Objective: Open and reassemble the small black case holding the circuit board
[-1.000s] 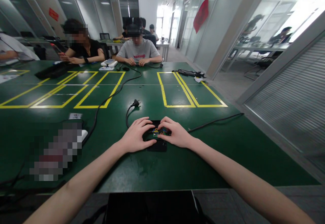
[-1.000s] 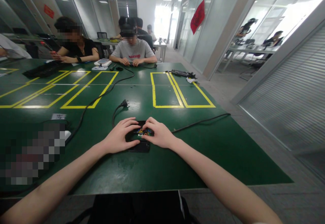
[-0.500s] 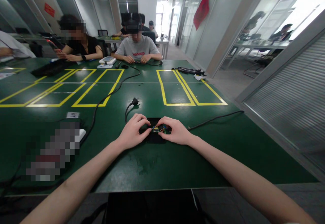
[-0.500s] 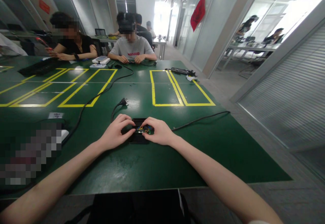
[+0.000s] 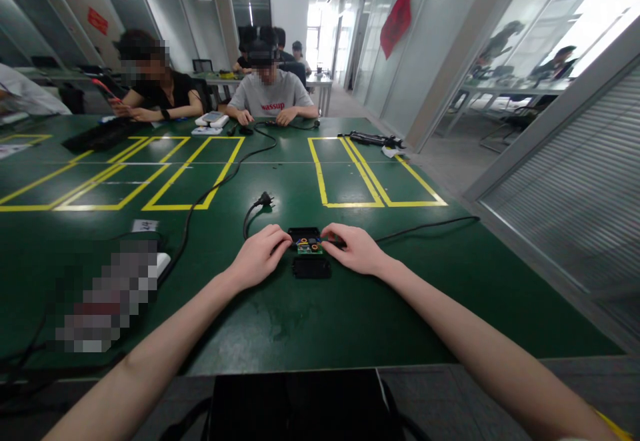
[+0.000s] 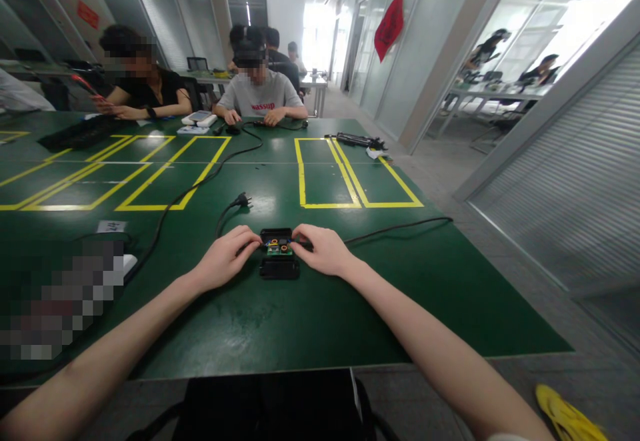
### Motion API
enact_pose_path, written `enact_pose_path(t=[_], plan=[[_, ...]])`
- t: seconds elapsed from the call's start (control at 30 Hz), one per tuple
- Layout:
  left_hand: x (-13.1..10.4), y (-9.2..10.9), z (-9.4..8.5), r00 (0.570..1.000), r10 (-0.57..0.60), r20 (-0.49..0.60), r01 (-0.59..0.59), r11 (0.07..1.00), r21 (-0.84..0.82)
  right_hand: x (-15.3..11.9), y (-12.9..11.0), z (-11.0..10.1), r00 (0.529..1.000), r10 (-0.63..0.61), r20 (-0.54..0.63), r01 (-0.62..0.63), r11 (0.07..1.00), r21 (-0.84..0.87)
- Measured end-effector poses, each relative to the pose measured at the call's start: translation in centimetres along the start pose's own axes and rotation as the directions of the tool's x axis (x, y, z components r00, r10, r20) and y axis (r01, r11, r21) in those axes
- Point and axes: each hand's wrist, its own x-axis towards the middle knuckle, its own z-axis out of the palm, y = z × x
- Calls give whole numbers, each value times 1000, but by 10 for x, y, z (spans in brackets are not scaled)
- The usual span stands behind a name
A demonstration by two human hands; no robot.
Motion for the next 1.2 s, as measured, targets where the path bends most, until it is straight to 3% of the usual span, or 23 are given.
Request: enact_pose_path(t=[0.13, 0.33, 0.47, 0.63, 1.2], plan=[[-2, 6, -7, 999, 36, -7, -37, 997, -66, -3, 3, -13, 997, -73, 26, 71, 994, 83], [-8, 8, -6, 991, 95, 99, -78, 983, -164, -10, -5, -15, 975, -147, 165, 114, 975, 190], [-7, 3, -3, 986, 65, 151, -40, 985, -167, -8, -3, -11, 985, -123, 125, 107, 986, 125], [-5, 1, -1, 989, 66, 135, -48, 990, -135, -7, -2, -7, 991, -109, 73, 105, 993, 58], [-4, 3, -1, 993, -13, 115, 24, 995, -92, -6, -8, -3, 984, -136, 112, 132, 990, 46]])
